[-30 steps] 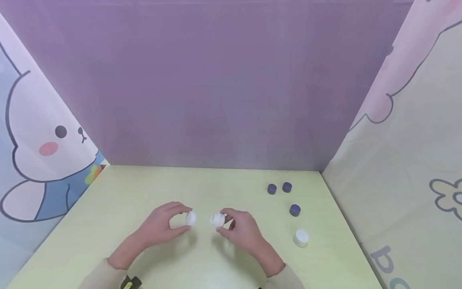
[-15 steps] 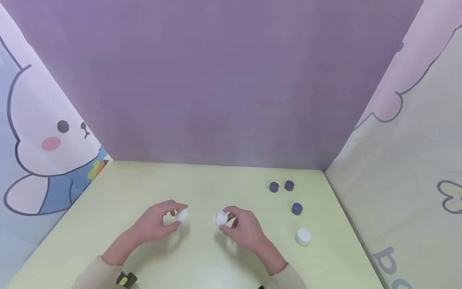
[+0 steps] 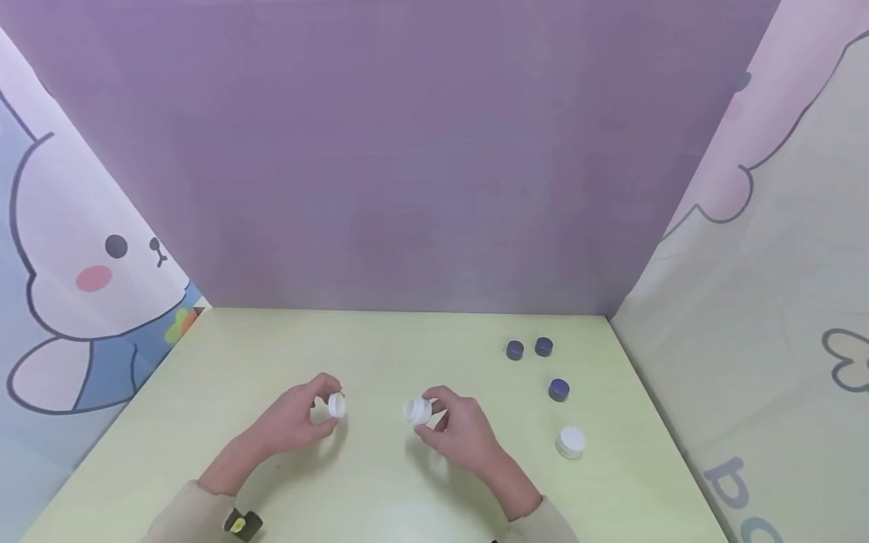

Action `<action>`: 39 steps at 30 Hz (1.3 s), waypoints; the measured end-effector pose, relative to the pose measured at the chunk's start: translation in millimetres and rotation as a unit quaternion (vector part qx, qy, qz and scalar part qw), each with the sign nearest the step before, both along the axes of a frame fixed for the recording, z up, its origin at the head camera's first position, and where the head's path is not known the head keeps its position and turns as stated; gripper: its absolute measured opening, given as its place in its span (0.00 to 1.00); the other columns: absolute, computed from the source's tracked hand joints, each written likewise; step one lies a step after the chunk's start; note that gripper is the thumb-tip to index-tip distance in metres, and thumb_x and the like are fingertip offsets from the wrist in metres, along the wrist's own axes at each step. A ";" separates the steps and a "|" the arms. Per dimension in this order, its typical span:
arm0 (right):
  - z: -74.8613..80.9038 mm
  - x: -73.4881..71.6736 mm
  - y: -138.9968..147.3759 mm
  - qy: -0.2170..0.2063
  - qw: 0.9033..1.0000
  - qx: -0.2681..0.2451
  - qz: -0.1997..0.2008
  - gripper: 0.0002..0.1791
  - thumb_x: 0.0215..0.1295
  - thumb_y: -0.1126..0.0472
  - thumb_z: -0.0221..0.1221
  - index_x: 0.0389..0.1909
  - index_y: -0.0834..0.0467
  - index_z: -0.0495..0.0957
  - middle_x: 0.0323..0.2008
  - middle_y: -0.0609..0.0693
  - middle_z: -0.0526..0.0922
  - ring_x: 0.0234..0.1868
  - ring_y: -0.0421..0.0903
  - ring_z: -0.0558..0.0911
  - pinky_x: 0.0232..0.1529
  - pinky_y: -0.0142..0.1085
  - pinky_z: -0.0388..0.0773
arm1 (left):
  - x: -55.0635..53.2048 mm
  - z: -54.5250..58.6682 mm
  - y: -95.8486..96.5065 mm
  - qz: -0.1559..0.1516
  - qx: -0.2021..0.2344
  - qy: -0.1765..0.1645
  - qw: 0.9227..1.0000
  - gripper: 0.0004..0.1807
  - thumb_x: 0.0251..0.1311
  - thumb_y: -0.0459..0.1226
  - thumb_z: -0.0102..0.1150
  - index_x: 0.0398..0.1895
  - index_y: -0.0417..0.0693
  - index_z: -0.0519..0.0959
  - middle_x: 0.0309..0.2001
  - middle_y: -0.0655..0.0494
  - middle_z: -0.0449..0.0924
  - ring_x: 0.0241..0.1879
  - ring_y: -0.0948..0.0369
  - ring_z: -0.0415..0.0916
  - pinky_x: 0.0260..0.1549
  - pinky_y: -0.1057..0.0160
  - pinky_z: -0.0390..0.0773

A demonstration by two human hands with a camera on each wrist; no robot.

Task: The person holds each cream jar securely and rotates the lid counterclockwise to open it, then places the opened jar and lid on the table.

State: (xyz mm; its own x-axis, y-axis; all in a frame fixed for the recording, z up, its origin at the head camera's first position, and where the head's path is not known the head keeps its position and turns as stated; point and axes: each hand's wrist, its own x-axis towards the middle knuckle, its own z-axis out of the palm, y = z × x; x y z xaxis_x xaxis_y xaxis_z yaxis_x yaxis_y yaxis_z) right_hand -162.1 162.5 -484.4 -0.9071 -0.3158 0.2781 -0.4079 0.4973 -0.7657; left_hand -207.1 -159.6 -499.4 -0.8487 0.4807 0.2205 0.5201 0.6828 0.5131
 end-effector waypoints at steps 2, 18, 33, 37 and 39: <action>-0.5 0.0 0.4 -0.001 1.000 -0.004 -0.001 0.22 0.52 0.66 0.71 0.48 0.56 0.76 0.34 0.46 0.84 0.24 0.36 0.80 0.25 0.31 0.79 | -0.6 -1.2 -0.7 -0.004 -0.005 0.003 1.000 0.26 0.51 0.40 0.69 0.55 0.51 0.75 0.43 0.69 0.79 0.43 0.61 0.77 0.40 0.57 0.77; -2.4 0.2 -2.1 -0.031 0.999 -0.016 -0.016 0.23 0.52 0.65 0.72 0.49 0.54 0.75 0.46 0.49 0.82 0.25 0.38 0.81 0.22 0.33 0.78 | -12.4 -5.2 -12.8 -0.004 -0.004 -0.017 1.000 0.24 0.50 0.38 0.70 0.52 0.54 0.76 0.47 0.65 0.79 0.49 0.61 0.77 0.45 0.56 0.77; -3.7 -5.9 -2.0 -0.062 0.994 -0.076 -0.043 0.26 0.51 0.68 0.72 0.52 0.53 0.79 0.48 0.49 0.81 0.21 0.41 0.78 0.19 0.32 0.76 | -31.2 -4.2 -19.5 -0.020 -0.024 0.008 0.999 0.22 0.46 0.37 0.75 0.46 0.53 0.79 0.39 0.66 0.73 0.42 0.62 0.72 0.43 0.56 0.76; -4.2 -6.4 -1.9 -0.069 0.993 -0.090 -0.040 0.25 0.51 0.69 0.71 0.51 0.54 0.78 0.48 0.51 0.81 0.23 0.43 0.80 0.21 0.34 0.78 | -38.1 -8.1 -22.6 -0.018 -0.032 -0.002 0.999 0.22 0.47 0.37 0.74 0.46 0.54 0.78 0.39 0.66 0.73 0.42 0.62 0.72 0.43 0.56 0.76; -5.1 -6.1 -1.8 -0.074 0.992 -0.095 -0.038 0.25 0.50 0.70 0.71 0.51 0.54 0.78 0.48 0.52 0.82 0.24 0.43 0.81 0.21 0.34 0.78 | -41.6 -10.2 -23.4 -0.020 -0.032 -0.006 0.999 0.21 0.47 0.37 0.74 0.46 0.53 0.78 0.39 0.66 0.74 0.42 0.61 0.73 0.42 0.55 0.76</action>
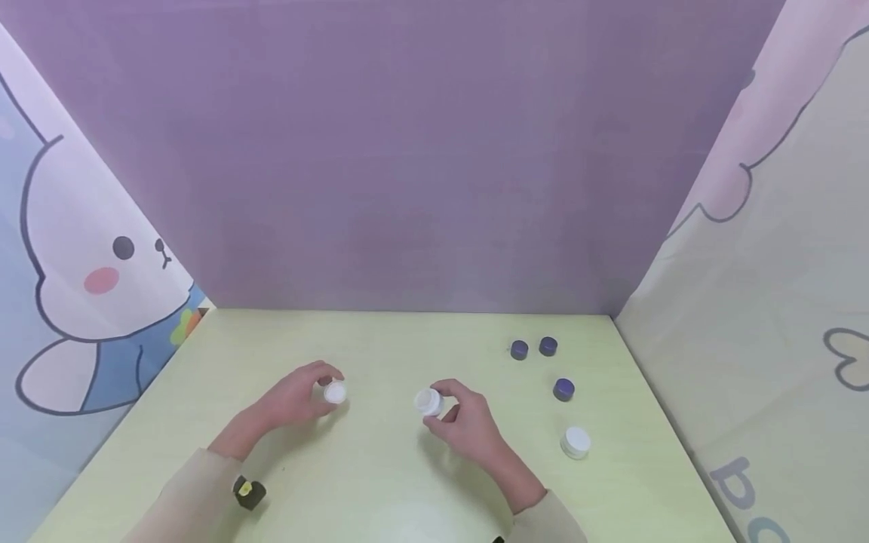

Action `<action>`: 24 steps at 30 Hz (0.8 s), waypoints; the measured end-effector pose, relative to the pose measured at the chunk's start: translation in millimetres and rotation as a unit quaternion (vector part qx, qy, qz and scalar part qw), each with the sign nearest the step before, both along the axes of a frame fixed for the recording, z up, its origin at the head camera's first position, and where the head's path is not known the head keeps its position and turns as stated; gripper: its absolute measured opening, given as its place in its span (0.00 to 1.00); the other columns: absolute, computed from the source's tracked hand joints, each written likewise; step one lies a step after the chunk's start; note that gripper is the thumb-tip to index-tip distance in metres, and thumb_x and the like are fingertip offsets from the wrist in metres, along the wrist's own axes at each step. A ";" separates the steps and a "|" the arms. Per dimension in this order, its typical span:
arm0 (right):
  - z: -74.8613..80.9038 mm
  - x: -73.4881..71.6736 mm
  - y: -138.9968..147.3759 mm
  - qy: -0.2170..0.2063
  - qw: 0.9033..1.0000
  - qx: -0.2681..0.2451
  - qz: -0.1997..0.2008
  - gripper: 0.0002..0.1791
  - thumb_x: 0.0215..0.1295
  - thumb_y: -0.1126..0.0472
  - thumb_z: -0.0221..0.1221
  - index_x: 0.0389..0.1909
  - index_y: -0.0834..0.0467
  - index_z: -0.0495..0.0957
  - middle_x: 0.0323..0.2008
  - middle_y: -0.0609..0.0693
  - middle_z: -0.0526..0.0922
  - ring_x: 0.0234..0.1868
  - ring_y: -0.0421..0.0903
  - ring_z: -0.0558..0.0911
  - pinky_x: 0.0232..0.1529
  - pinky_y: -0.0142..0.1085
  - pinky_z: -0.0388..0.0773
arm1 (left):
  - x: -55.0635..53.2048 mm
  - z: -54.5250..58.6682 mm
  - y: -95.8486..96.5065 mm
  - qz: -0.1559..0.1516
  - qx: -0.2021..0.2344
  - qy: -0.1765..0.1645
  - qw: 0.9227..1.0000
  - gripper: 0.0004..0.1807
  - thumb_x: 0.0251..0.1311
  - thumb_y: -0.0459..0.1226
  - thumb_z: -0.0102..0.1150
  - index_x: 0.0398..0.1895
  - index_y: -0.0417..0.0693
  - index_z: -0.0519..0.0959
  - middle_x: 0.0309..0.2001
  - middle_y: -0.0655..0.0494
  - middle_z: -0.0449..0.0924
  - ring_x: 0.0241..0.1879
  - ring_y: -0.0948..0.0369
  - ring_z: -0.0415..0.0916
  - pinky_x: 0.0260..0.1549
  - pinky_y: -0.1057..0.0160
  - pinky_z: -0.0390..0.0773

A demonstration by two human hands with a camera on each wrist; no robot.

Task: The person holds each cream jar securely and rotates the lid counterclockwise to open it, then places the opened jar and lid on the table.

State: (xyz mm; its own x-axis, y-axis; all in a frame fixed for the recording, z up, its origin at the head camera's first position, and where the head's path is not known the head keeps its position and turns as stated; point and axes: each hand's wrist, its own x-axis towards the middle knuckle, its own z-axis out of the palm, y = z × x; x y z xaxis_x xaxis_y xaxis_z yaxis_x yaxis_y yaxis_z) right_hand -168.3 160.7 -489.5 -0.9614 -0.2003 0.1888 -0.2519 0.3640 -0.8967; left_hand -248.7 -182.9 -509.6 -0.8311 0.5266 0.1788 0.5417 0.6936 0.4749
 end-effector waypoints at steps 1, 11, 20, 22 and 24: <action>0.1 -0.7 0.2 -0.001 1.000 -0.001 0.002 0.25 0.50 0.70 0.71 0.51 0.54 0.77 0.48 0.52 0.82 0.24 0.43 0.81 0.22 0.34 0.78 | -2.6 -0.1 -0.2 0.002 -0.001 -0.003 1.000 0.21 0.47 0.37 0.74 0.46 0.53 0.79 0.39 0.65 0.74 0.42 0.61 0.73 0.43 0.55 0.76; -2.7 -0.9 0.8 -0.011 1.000 0.002 0.005 0.25 0.51 0.70 0.71 0.51 0.56 0.76 0.48 0.53 0.81 0.23 0.43 0.80 0.22 0.34 0.78 | -36.4 -2.3 -0.9 0.014 -0.011 -0.041 0.999 0.21 0.47 0.37 0.74 0.46 0.53 0.79 0.41 0.64 0.75 0.43 0.60 0.73 0.43 0.55 0.74; -6.1 1.0 1.8 -0.009 1.000 -0.001 0.012 0.25 0.51 0.69 0.71 0.51 0.57 0.76 0.48 0.54 0.81 0.24 0.43 0.80 0.22 0.33 0.77 | -67.6 -4.9 -3.0 0.015 -0.007 -0.053 0.998 0.20 0.47 0.35 0.75 0.44 0.49 0.79 0.43 0.57 0.77 0.46 0.54 0.74 0.49 0.48 0.73; -6.4 1.8 1.9 -0.015 1.000 0.001 0.011 0.25 0.51 0.68 0.71 0.51 0.57 0.76 0.48 0.54 0.81 0.24 0.42 0.80 0.21 0.33 0.77 | -73.2 -8.2 -4.1 0.017 -0.014 -0.049 0.999 0.20 0.46 0.35 0.75 0.44 0.48 0.80 0.44 0.54 0.77 0.47 0.52 0.74 0.50 0.47 0.72; -6.5 2.4 2.0 -0.020 1.000 0.005 0.007 0.24 0.52 0.68 0.71 0.51 0.56 0.76 0.48 0.53 0.81 0.24 0.43 0.80 0.21 0.33 0.77 | -77.8 -11.4 -5.0 0.023 -0.024 -0.046 0.998 0.20 0.45 0.36 0.76 0.43 0.47 0.80 0.46 0.51 0.76 0.48 0.50 0.74 0.51 0.46 0.71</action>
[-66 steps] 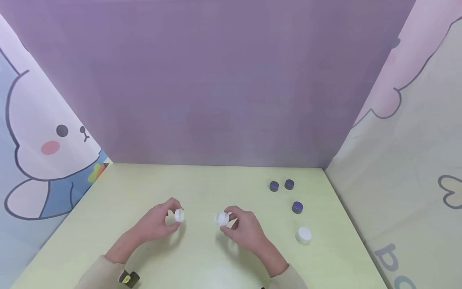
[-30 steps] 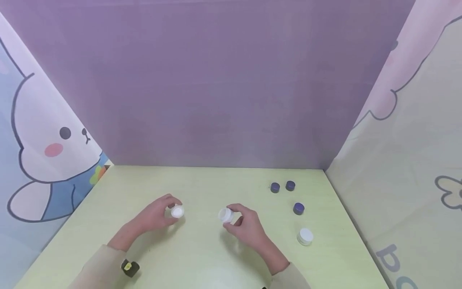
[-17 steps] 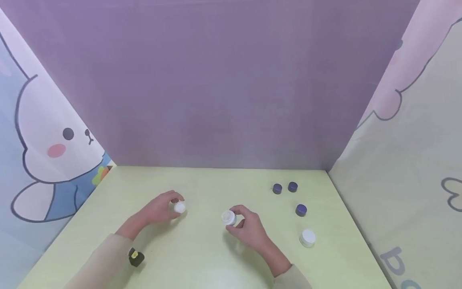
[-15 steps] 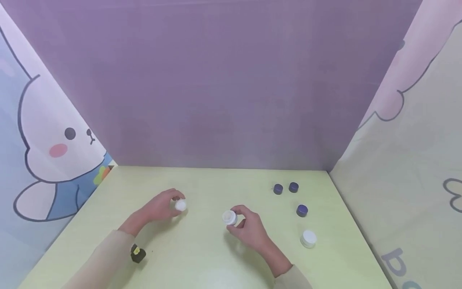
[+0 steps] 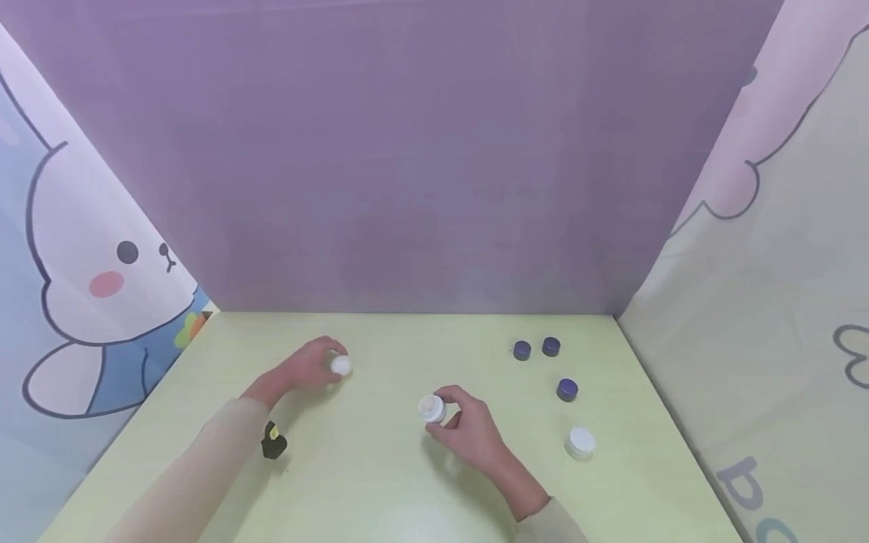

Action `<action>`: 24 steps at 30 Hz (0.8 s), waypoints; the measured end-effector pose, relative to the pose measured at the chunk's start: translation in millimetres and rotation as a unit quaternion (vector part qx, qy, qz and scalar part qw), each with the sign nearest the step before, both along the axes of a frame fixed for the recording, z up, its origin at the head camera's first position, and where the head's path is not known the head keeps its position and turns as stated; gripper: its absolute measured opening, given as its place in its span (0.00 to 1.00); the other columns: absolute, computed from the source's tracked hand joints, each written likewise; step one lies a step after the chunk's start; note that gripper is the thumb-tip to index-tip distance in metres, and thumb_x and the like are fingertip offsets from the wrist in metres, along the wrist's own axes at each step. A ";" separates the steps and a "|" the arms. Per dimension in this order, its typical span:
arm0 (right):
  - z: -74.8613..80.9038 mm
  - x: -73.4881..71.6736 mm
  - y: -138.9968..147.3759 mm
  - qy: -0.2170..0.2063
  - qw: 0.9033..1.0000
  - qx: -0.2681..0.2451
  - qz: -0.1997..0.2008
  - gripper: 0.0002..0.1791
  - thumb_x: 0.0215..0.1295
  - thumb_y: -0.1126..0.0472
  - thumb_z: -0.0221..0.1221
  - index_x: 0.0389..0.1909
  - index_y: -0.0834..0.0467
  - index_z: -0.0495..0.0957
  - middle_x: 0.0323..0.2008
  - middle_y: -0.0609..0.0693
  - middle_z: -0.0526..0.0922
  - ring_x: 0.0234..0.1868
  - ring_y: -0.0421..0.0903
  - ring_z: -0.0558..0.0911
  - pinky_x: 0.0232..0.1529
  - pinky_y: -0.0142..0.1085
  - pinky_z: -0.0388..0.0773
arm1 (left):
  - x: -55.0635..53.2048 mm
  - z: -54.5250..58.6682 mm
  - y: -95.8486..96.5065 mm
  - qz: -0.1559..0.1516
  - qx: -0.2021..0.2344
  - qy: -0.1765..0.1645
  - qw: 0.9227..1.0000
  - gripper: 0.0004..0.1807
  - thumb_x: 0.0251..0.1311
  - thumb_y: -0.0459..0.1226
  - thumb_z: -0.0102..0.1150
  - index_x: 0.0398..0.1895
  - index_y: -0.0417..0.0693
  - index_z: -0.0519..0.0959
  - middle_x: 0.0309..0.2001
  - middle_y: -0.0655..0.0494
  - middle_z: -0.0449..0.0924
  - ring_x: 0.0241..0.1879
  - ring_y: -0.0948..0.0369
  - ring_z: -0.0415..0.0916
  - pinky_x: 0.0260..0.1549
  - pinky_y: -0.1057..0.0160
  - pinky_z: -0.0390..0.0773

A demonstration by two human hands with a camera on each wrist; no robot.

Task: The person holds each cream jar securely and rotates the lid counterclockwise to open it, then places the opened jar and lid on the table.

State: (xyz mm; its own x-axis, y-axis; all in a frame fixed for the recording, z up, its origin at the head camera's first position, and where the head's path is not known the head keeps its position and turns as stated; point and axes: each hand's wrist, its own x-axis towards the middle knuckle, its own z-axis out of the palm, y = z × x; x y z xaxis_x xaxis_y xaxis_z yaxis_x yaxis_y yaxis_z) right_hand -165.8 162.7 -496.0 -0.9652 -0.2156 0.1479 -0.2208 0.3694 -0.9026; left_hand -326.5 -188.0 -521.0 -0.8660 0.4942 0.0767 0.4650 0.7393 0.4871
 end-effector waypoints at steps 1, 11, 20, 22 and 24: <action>0.2 0.1 0.2 -0.001 1.000 0.003 -0.002 0.24 0.52 0.68 0.71 0.51 0.56 0.76 0.48 0.52 0.81 0.24 0.43 0.80 0.21 0.33 0.77 | -1.9 -1.4 -0.4 0.002 -0.001 0.001 1.000 0.21 0.44 0.36 0.76 0.43 0.46 0.80 0.46 0.49 0.76 0.49 0.49 0.73 0.51 0.45 0.71; -2.8 2.4 3.4 -0.013 1.000 0.005 -0.005 0.24 0.52 0.67 0.71 0.51 0.54 0.76 0.47 0.51 0.80 0.23 0.41 0.79 0.20 0.31 0.75 | -4.9 -11.0 -5.2 0.020 -0.014 -0.018 1.000 0.19 0.44 0.36 0.73 0.42 0.46 0.80 0.47 0.47 0.76 0.50 0.49 0.72 0.53 0.46 0.70; -7.3 2.8 0.2 -0.017 1.000 -0.002 -0.007 0.23 0.53 0.67 0.71 0.50 0.55 0.77 0.47 0.52 0.80 0.23 0.42 0.79 0.20 0.31 0.74 | -5.0 -9.8 -8.0 0.018 -0.007 -0.033 0.999 0.18 0.45 0.37 0.74 0.41 0.46 0.81 0.46 0.48 0.77 0.50 0.48 0.72 0.53 0.45 0.69; -7.9 2.5 0.6 -0.016 1.000 0.001 -0.008 0.23 0.52 0.67 0.71 0.50 0.54 0.77 0.47 0.52 0.80 0.23 0.43 0.79 0.20 0.31 0.75 | -6.3 -10.4 -8.4 0.025 -0.003 -0.042 0.999 0.19 0.45 0.38 0.75 0.42 0.46 0.81 0.47 0.47 0.76 0.51 0.47 0.71 0.54 0.44 0.68; -8.5 2.1 1.4 -0.014 1.000 0.003 -0.008 0.23 0.52 0.67 0.71 0.50 0.54 0.77 0.47 0.52 0.81 0.24 0.43 0.79 0.20 0.32 0.75 | -8.0 -11.2 -9.2 0.031 0.000 -0.049 0.998 0.20 0.44 0.38 0.75 0.43 0.46 0.81 0.48 0.47 0.76 0.52 0.47 0.71 0.54 0.43 0.67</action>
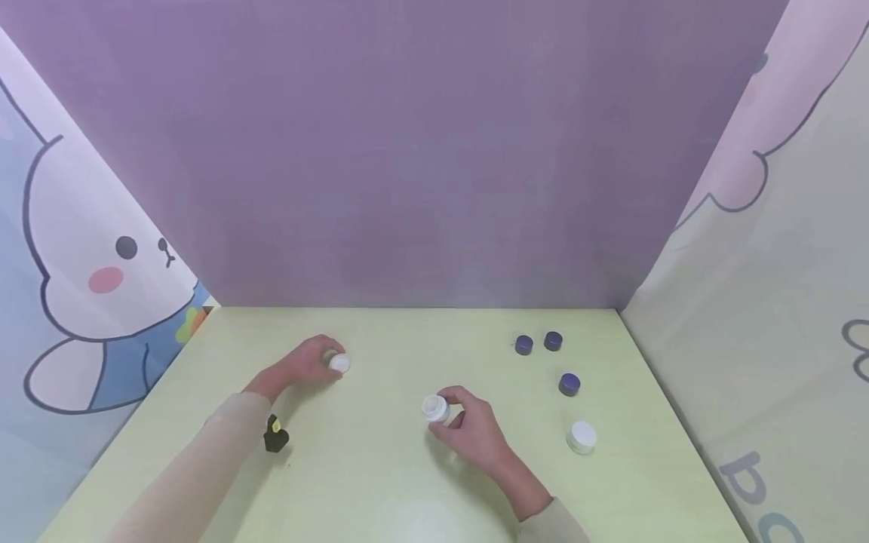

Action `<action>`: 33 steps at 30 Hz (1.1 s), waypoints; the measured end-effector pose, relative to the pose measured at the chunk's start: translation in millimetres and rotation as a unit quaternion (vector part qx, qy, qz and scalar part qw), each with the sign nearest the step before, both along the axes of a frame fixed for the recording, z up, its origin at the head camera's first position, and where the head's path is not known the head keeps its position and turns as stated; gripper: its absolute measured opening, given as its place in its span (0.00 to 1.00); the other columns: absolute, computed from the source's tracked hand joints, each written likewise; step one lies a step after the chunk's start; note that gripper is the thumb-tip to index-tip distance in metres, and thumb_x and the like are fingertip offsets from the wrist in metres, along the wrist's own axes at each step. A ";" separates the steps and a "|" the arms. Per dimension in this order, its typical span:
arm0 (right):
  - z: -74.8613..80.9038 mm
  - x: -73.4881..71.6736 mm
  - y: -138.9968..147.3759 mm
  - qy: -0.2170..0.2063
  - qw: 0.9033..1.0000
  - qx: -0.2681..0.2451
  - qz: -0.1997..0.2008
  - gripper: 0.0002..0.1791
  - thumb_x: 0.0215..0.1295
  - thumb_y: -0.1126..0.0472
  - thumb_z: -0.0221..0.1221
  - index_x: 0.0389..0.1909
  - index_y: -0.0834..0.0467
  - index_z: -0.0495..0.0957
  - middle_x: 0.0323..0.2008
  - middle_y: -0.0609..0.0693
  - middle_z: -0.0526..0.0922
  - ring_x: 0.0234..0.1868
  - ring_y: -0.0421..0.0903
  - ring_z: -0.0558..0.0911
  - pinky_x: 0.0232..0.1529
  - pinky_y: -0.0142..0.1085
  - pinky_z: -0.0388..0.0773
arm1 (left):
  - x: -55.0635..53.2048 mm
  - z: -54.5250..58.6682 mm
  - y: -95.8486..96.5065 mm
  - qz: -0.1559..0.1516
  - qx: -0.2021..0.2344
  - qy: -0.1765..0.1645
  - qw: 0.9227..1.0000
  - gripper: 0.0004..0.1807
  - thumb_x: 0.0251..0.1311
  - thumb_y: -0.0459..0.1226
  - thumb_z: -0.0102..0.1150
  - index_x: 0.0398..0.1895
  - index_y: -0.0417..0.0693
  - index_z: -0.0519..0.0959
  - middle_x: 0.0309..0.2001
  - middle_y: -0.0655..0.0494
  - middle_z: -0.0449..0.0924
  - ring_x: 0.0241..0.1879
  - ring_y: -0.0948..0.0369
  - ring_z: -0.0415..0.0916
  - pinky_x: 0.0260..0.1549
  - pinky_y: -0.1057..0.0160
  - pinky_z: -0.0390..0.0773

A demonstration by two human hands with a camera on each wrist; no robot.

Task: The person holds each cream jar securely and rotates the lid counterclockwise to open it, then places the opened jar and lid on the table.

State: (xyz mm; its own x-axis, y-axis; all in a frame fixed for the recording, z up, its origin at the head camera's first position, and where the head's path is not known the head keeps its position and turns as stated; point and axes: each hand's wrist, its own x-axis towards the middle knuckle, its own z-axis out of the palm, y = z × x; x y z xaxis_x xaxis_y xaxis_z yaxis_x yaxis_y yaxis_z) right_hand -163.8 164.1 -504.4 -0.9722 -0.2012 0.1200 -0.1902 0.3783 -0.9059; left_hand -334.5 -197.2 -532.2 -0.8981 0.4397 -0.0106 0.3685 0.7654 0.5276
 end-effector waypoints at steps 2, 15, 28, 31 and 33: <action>0.1 0.0 1.3 -0.002 1.000 0.000 -0.001 0.24 0.52 0.68 0.71 0.50 0.55 0.77 0.47 0.52 0.81 0.23 0.43 0.79 0.19 0.32 0.75 | -1.6 -0.8 0.4 0.001 0.001 -0.006 1.000 0.21 0.44 0.38 0.76 0.44 0.46 0.81 0.48 0.47 0.76 0.52 0.47 0.70 0.54 0.43 0.67; -3.2 -8.2 1.8 0.006 1.000 -0.003 0.006 0.24 0.51 0.72 0.69 0.49 0.58 0.74 0.48 0.57 0.80 0.23 0.42 0.79 0.21 0.33 0.76 | 6.3 8.4 8.3 -0.010 -0.019 0.014 1.000 0.34 0.42 0.40 0.77 0.55 0.42 0.76 0.54 0.42 0.72 0.53 0.46 0.71 0.53 0.45 0.70; 4.1 -28.2 2.6 0.079 0.995 0.018 -0.052 0.24 0.44 0.71 0.74 0.44 0.57 0.79 0.37 0.48 0.75 0.21 0.44 0.72 0.21 0.29 0.71 | 55.7 25.7 31.9 -0.052 0.133 0.018 0.990 0.26 0.58 0.39 0.68 0.58 0.41 0.74 0.57 0.50 0.73 0.58 0.45 0.70 0.54 0.44 0.70; 4.2 -33.6 0.7 0.075 0.996 0.017 -0.048 0.24 0.45 0.71 0.73 0.46 0.58 0.79 0.38 0.48 0.75 0.22 0.43 0.73 0.22 0.29 0.72 | 67.0 32.0 31.8 -0.071 0.142 0.009 0.987 0.24 0.60 0.40 0.66 0.59 0.44 0.75 0.57 0.50 0.74 0.59 0.45 0.69 0.54 0.43 0.71; 3.9 -37.6 0.4 0.073 0.996 0.020 -0.046 0.24 0.46 0.70 0.73 0.47 0.57 0.78 0.39 0.49 0.75 0.23 0.43 0.73 0.22 0.29 0.73 | 73.4 33.7 32.4 -0.082 0.144 0.001 0.986 0.22 0.62 0.41 0.65 0.59 0.47 0.75 0.57 0.50 0.75 0.59 0.47 0.70 0.54 0.43 0.71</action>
